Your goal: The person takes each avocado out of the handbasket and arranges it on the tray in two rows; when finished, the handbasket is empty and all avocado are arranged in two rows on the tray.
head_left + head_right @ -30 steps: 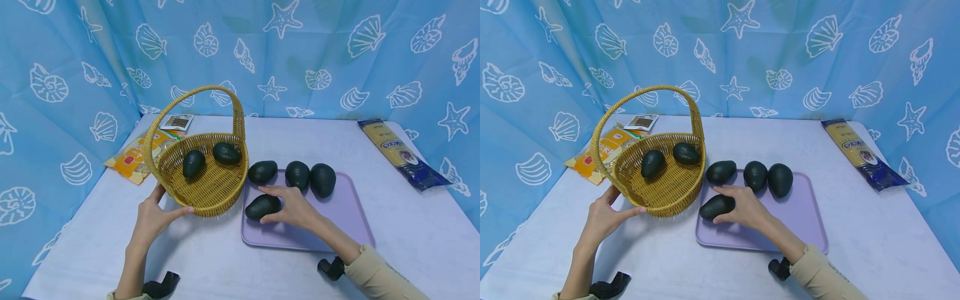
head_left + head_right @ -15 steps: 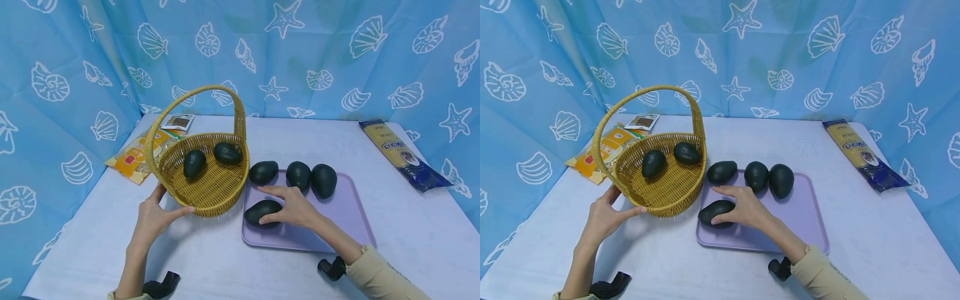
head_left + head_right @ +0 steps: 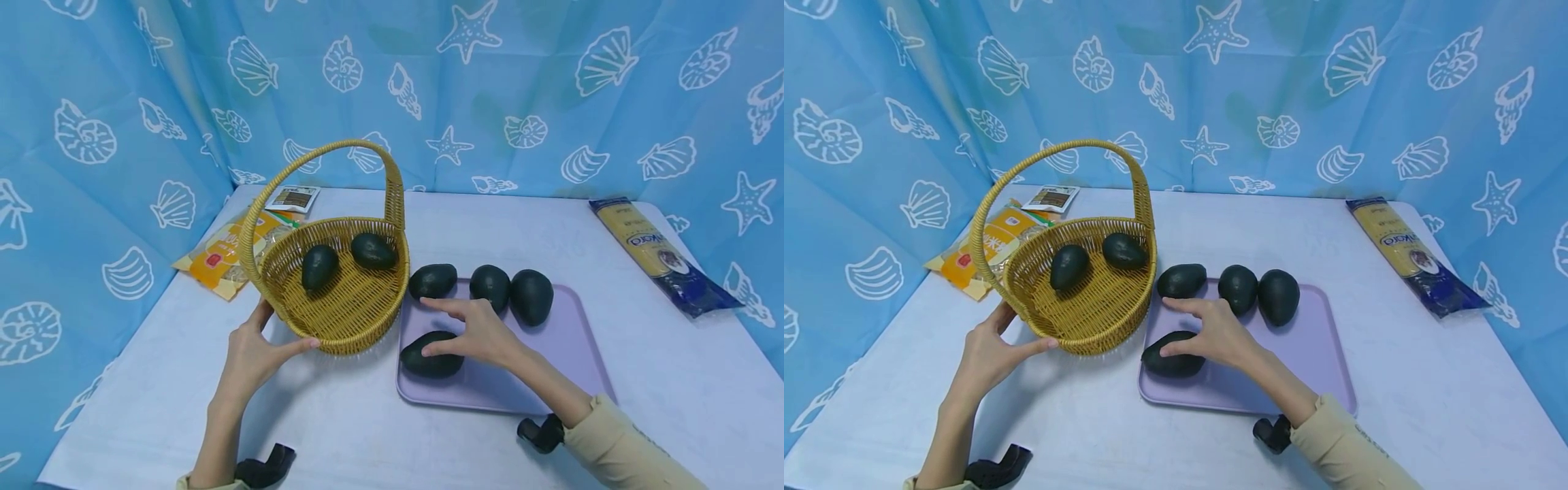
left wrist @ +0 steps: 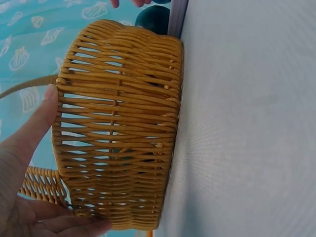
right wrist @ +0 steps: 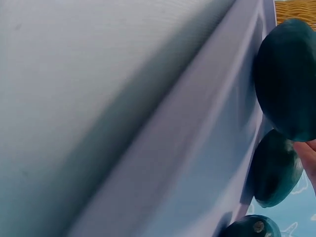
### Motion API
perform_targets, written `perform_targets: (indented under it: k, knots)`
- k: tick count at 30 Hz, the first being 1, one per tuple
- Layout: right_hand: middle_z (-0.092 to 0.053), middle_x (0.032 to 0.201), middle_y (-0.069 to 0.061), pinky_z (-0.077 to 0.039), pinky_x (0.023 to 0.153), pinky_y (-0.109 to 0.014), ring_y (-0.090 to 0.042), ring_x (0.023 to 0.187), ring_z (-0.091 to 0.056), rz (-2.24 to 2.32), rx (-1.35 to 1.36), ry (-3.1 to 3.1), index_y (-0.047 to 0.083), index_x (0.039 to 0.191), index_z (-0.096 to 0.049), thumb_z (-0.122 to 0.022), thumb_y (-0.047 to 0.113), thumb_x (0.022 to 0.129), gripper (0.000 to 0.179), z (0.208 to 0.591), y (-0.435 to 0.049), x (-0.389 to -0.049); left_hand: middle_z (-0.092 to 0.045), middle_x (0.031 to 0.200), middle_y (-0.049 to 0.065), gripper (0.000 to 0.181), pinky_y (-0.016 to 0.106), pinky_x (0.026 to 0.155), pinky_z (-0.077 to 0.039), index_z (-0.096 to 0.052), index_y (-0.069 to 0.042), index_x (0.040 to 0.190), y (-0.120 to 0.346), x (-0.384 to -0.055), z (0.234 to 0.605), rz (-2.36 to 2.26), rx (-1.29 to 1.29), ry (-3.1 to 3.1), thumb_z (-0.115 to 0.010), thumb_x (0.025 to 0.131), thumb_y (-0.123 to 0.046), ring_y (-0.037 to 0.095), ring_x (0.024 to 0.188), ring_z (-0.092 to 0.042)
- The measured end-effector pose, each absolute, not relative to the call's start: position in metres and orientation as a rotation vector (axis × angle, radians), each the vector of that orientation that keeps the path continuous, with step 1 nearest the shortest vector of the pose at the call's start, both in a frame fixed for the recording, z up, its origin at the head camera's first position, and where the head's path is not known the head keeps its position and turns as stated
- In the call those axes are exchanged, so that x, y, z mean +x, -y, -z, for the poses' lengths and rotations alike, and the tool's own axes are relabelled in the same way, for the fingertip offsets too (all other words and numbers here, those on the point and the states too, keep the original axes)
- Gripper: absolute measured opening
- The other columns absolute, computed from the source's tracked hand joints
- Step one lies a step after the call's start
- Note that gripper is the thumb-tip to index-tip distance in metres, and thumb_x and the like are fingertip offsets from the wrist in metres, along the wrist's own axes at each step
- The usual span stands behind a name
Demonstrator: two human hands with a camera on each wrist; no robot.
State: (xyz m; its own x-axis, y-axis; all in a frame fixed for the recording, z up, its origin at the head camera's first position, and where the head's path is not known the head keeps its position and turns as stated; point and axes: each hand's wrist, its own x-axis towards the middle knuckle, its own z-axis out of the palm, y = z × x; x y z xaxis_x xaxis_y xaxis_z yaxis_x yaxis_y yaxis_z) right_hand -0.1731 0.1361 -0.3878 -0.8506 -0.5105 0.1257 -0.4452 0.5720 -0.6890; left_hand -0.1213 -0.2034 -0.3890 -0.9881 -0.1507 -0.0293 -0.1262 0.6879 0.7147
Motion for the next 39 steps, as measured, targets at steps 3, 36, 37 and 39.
perform_targets:
  k: [3,36,37,39]
  knots:
    - [-0.058,0.136,-0.01,-0.05,0.098,-0.05,-0.031,0.123,-0.057,1.158,-0.857,-2.72,0.012,0.133,-0.059,-0.086,0.037,0.067,0.075,0.383,-0.132,-0.176,-0.03,0.155,0.018,0.117,0.059,0.11,-0.033,-0.014,-0.012,0.155,0.204,-0.121,0.389,1.216,0.228,2.85,-0.082,0.068,-0.052,0.038,0.144,-0.028]
    - [-0.065,0.122,-0.016,-0.053,0.086,-0.038,-0.026,0.098,-0.062,1.093,-0.81,-2.727,0.02,0.142,-0.049,-0.084,0.04,0.071,0.082,0.339,-0.046,-0.25,-0.032,0.154,0.018,0.116,0.06,0.109,-0.034,-0.017,-0.011,0.155,0.205,-0.122,0.392,1.214,0.177,2.805,-0.085,0.068,-0.046,0.038,0.142,-0.031]
    - [-0.058,0.135,-0.015,-0.052,0.094,-0.042,-0.029,0.11,-0.061,1.094,-0.799,-2.724,0.02,0.142,-0.049,-0.084,0.041,0.071,0.082,0.338,-0.045,-0.252,-0.032,0.154,0.018,0.116,0.06,0.109,-0.034,-0.017,-0.011,0.155,0.205,-0.122,0.392,1.213,0.178,2.804,-0.085,0.068,-0.047,0.038,0.142,-0.031]
    - [-0.051,0.142,-0.014,-0.049,0.1,-0.048,-0.035,0.124,-0.056,1.088,-0.78,-2.72,0.02,0.142,-0.048,-0.084,0.04,0.071,0.082,0.337,-0.044,-0.256,-0.032,0.155,0.018,0.116,0.06,0.109,-0.034,-0.017,-0.011,0.155,0.205,-0.122,0.392,1.213,0.183,2.805,-0.085,0.067,-0.047,0.038,0.143,-0.03]
